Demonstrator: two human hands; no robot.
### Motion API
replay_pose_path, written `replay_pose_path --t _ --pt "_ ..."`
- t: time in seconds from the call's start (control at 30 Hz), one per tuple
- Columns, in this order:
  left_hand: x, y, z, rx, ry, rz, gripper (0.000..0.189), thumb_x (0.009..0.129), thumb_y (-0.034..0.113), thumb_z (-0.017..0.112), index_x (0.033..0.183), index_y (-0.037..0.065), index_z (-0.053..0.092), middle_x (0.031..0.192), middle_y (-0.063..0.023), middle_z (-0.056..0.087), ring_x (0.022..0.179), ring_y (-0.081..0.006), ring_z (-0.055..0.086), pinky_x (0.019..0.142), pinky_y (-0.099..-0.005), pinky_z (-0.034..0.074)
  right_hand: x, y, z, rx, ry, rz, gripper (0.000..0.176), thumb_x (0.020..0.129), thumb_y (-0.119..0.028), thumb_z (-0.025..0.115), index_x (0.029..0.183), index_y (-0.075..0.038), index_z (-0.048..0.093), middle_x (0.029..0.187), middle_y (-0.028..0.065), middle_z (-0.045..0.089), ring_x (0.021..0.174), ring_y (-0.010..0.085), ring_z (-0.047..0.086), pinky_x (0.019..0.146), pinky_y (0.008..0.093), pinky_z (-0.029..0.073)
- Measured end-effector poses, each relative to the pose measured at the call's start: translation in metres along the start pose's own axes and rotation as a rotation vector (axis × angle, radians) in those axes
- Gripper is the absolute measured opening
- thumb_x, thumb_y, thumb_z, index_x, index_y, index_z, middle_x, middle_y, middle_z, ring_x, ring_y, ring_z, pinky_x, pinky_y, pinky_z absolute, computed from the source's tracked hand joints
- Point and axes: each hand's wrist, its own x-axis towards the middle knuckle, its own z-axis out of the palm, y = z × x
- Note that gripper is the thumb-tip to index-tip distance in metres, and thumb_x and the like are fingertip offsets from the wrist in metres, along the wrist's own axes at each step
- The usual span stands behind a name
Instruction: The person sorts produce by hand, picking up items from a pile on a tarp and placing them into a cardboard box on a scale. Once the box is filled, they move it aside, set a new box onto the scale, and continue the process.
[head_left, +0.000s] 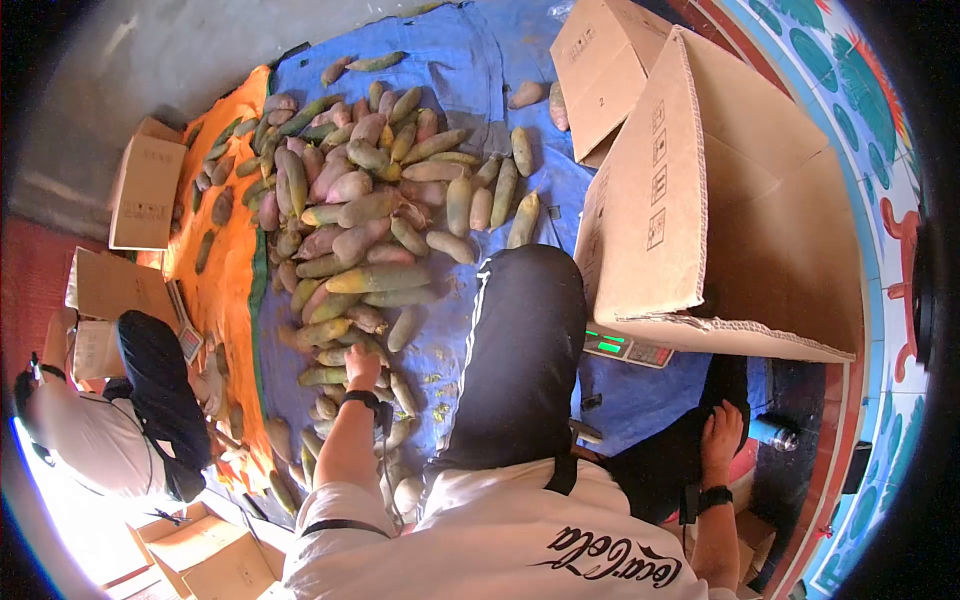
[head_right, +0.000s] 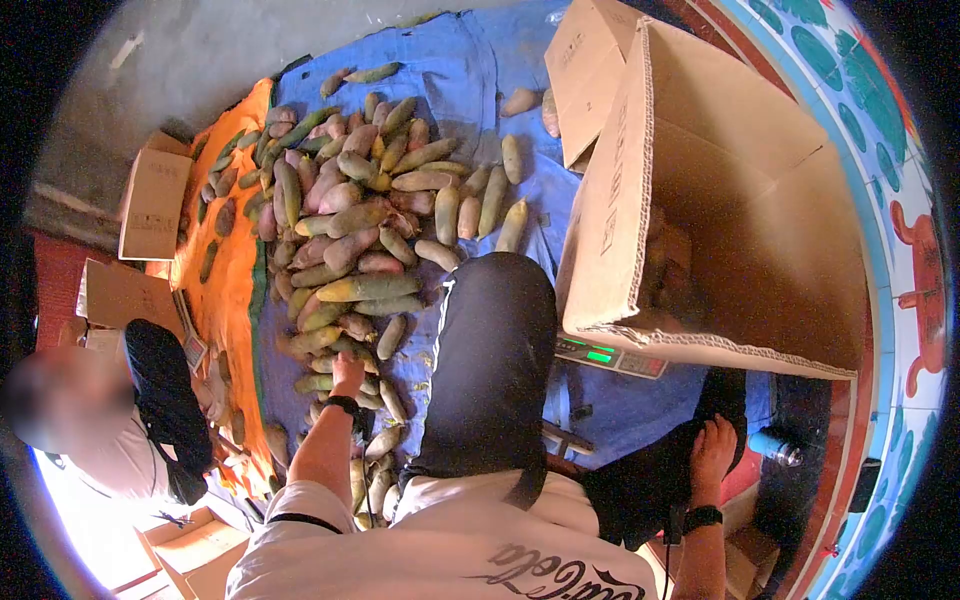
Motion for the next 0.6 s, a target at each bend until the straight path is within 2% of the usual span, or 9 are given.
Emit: replay_pose_path --t 0.13,0.23,0.3,0.37,0.5,0.57,0.6 --pt "0.002 0.015 -0.017 0.12 0.057 -0.051 0.051 0.076 0.023 0.063 0.12 0.003 0.048 0.133 -0.0205 0.036 0.119 -0.0365 0.041 0.099 -0.0395 0.037 0.0 -0.001 0.0 -0.023 -0.025 0.003 0.023 0.078 -0.005 0.057 0.1 -0.001 0.054 0.113 0.0167 0.053 0.105 0.0364 0.049 0.092 0.0454 0.039" --pt "0.005 0.025 -0.03 0.209 0.044 -0.027 0.052 0.077 0.022 0.063 0.122 0.002 0.046 0.133 -0.0206 0.036 0.121 -0.0356 0.039 0.1 -0.0406 0.036 0.0 0.002 0.001 -0.038 -0.049 -0.018 0.023 0.078 -0.005 0.057 0.1 -0.001 0.054 0.113 0.0166 0.053 0.105 0.0365 0.049 0.092 0.0453 0.039" --pt "0.013 0.021 -0.029 0.2 0.02 -0.005 0.053 0.078 0.023 0.062 0.125 0.006 0.044 0.133 -0.0195 0.036 0.123 -0.0343 0.037 0.1 -0.0405 0.036 0.001 0.003 0.002 -0.042 -0.06 -0.027 0.023 0.078 -0.005 0.056 0.101 -0.001 0.054 0.112 0.0165 0.053 0.105 0.0363 0.049 0.092 0.0453 0.039" --pt "0.021 0.017 -0.023 0.288 -0.014 0.102 0.054 0.077 0.024 0.062 0.126 0.01 0.043 0.133 -0.0179 0.037 0.122 -0.0334 0.039 0.099 -0.0406 0.037 0.004 0.002 0.002 -0.044 -0.068 -0.034 0.023 0.078 -0.005 0.056 0.101 -0.001 0.054 0.112 0.0165 0.053 0.105 0.0361 0.049 0.092 0.0453 0.039" --pt "0.023 0.04 -0.027 0.382 -0.128 0.033 0.057 0.077 0.026 0.062 0.129 0.014 0.041 0.132 -0.0159 0.039 0.122 -0.0323 0.04 0.097 -0.0408 0.039 0.007 -0.006 -0.008 -0.061 -0.083 -0.023 0.021 0.077 -0.005 0.056 0.098 -0.001 0.055 0.11 0.0161 0.054 0.104 0.0344 0.049 0.092 0.0431 0.039" --pt "0.02 0.048 -0.034 0.533 -0.137 0.005 0.06 0.078 0.024 0.06 0.133 0.016 0.038 0.13 -0.0149 0.04 0.12 -0.0323 0.042 0.095 -0.0416 0.04 0.006 -0.006 -0.008 -0.068 -0.095 -0.021 0.021 0.077 -0.005 0.056 0.098 -0.001 0.055 0.111 0.0159 0.053 0.104 0.0344 0.049 0.091 0.043 0.039" --pt "0.033 0.031 -0.021 0.544 -0.057 0.025 0.061 0.08 0.022 0.056 0.136 0.018 0.033 0.129 -0.0163 0.043 0.117 -0.0331 0.046 0.094 -0.0416 0.041 0.002 0.0 -0.004 -0.064 -0.083 -0.038 0.021 0.077 -0.005 0.056 0.098 -0.002 0.055 0.111 0.0157 0.053 0.104 0.0344 0.049 0.091 0.0431 0.039"
